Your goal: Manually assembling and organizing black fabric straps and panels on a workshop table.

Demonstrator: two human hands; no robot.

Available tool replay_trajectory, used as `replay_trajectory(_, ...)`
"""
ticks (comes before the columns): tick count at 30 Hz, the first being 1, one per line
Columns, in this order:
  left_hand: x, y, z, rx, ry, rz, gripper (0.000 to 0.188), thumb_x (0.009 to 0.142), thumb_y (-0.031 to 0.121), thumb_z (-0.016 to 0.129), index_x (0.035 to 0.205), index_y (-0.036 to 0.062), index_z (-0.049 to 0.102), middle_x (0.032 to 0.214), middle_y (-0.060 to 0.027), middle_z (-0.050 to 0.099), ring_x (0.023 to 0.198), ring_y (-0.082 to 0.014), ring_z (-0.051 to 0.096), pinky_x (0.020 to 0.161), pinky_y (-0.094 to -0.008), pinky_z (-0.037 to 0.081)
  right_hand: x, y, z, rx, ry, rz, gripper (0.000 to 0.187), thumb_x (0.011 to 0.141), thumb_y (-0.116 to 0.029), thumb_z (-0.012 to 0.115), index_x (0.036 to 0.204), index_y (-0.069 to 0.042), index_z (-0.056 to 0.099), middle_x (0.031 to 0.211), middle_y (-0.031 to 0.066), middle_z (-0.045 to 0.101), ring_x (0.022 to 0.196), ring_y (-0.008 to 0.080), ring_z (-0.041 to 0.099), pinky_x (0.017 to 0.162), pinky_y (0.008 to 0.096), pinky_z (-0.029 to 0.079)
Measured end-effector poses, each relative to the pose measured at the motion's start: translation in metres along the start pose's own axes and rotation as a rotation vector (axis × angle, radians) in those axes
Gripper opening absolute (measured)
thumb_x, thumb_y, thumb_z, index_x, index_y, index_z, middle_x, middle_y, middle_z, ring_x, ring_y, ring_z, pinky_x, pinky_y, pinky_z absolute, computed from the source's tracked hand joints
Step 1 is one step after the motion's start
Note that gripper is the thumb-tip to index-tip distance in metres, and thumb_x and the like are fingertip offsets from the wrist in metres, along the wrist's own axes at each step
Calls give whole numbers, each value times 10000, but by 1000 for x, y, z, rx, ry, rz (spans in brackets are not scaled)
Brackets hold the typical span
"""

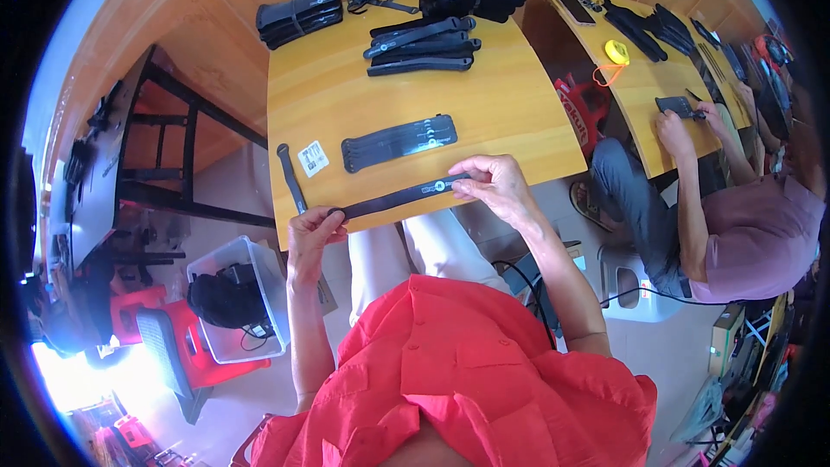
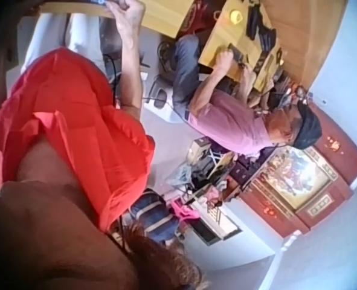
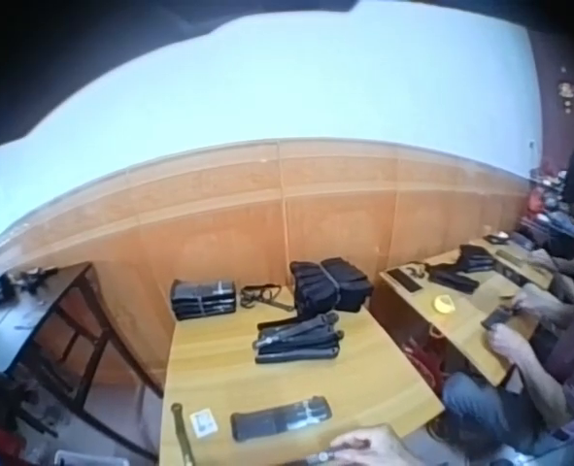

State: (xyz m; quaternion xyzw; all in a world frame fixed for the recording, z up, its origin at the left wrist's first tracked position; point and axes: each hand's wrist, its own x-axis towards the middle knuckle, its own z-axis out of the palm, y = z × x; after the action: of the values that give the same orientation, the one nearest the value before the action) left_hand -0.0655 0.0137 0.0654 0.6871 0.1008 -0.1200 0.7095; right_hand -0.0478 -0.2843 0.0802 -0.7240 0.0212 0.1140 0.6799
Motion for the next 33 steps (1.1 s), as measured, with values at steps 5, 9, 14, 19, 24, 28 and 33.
replay_trajectory(5,7,-10,-1,-21,38,-20,122,794,103,666,834,-10,648,664,-42,626,555,-91,589,549,-216,510,7,15,-2,10,19,63,142,776,-32,660,895,33,621,741,83,642,672,121,638,583,223,525)
replay_trajectory(9,16,-23,-6,-135,-16,-38,121,805,94,652,865,-11,641,693,-51,630,586,-102,605,563,-225,527,15,25,-3,-2,60,98,126,788,-96,661,856,4,626,732,69,639,643,120,638,529,198,486)
replay_trajectory(14,28,-29,-8,-247,-32,-67,138,844,90,604,930,-16,626,762,-61,632,663,-116,621,611,-241,544,22,30,-6,68,87,133,168,802,-160,651,887,-20,614,761,57,641,664,113,639,514,192,474)
replay_trajectory(19,44,-26,-3,-86,42,-16,151,847,119,610,910,-16,636,740,-43,621,640,-85,589,609,-206,520,35,35,-6,49,117,157,146,819,-148,630,889,-22,608,758,53,637,659,106,628,499,192,451)
replay_trajectory(24,65,-26,10,17,117,119,161,835,137,627,870,-18,648,696,-27,611,585,-59,543,546,-186,474,63,58,-6,13,222,-41,102,793,-83,641,811,13,614,661,41,608,576,89,576,462,211,413)
replay_trajectory(28,80,-37,12,133,238,176,167,817,130,639,851,-33,653,655,-24,613,537,-51,515,497,-183,429,76,73,-1,-27,313,-131,76,772,-45,650,765,22,614,610,29,584,530,72,530,467,206,408)
replay_trajectory(33,81,-47,20,189,307,195,147,803,97,648,862,-38,651,662,-26,617,533,-47,508,483,-176,406,81,81,-1,-4,351,-110,82,775,-47,650,762,24,613,611,23,578,520,63,518,475,197,417)
